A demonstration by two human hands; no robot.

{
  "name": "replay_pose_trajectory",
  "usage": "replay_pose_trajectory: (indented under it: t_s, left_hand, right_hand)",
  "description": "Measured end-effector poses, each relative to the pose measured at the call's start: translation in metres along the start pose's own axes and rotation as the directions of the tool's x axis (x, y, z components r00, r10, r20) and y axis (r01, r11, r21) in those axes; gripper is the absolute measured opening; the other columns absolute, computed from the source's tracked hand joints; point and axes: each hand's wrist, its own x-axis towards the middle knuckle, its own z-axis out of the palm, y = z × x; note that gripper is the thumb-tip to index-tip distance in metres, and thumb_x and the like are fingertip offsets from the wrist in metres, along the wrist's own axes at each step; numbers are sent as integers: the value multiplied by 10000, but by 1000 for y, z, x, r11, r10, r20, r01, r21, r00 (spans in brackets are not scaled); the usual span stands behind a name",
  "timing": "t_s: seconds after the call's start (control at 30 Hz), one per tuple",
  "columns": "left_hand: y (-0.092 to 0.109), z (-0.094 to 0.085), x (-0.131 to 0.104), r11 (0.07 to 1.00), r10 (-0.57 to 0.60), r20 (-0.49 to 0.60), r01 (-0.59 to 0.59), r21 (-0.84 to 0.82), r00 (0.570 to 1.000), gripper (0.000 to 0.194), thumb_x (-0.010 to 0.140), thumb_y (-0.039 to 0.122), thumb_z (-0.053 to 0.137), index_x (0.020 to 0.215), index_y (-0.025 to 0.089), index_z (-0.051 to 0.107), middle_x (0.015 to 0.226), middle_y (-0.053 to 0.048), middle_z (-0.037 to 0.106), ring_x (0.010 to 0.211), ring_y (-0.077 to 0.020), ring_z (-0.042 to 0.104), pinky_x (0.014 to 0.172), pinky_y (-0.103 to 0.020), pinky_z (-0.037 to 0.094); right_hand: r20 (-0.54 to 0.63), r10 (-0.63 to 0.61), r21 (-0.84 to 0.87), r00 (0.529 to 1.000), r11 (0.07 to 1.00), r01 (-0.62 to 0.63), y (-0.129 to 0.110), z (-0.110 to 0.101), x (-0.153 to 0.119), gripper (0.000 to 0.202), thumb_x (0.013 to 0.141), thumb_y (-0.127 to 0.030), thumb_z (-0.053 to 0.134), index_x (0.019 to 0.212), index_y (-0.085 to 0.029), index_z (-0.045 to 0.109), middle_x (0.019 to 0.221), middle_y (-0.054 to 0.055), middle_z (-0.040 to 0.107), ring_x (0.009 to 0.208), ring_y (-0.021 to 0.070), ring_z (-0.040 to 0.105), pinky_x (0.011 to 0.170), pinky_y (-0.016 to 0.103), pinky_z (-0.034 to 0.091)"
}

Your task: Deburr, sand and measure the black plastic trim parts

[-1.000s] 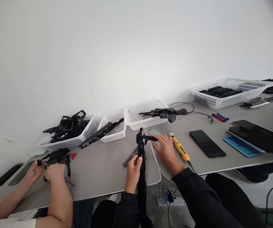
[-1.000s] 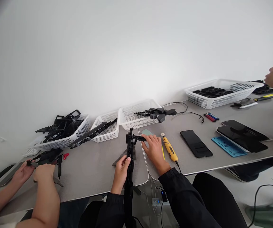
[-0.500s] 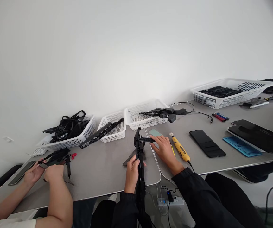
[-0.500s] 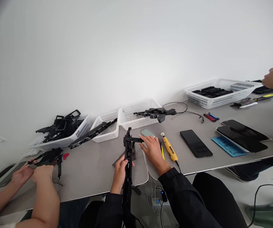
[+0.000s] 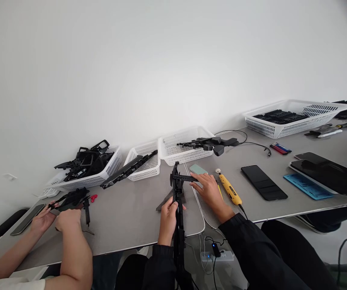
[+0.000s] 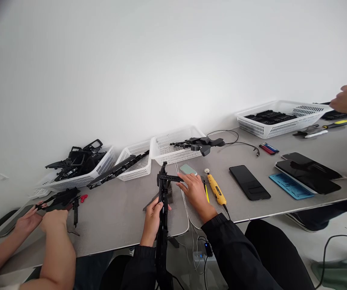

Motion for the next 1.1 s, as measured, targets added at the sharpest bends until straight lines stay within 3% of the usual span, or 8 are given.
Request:
replay_pose_trajectory:
  t_s: [0.3,0.5,0.77,1.1]
  left_hand:
    - [1,0,1,1000,2,-5,-2,7,1000,418,928,525,586,788,169,756,742,-50,703,607,-154,480,575,-259,365]
    - [0,0,0,999,-33,8,33,-22,999,413,937,529,589,835,168,762,729,-42,696,565,-138,453,549,-255,358]
    - [2,1,-1,999,-33,4,33,-23,999,392,936,494,587,806,165,756,691,-31,655,569,-138,440,542,-250,354]
    - [4,1,-2,999,-35,5,35,-18,999,398,947,481,570,797,166,761,668,-18,636,559,-135,424,541,-249,333]
  right_hand:
    - [41,-14,-38,999,999,16,-2,-2,0,365,1087,-422,581,1398,-286,715,1033,86,781,913,271,674,788,397,393]
    - [7,-10,-52,1000,999,10,-6,-4,1,368,1092,-406,576,1408,-254,688,1101,103,788,973,296,663,819,411,375]
    - [-31,35,10,999,999,-34,-8,-4,1,247,1085,-386,578,1215,-222,709,1118,105,792,990,305,670,856,416,382]
    - [-57,33,-11,998,999,-33,-13,-11,3,202,1022,-292,625,1192,-226,713,1042,71,796,959,281,646,881,411,367]
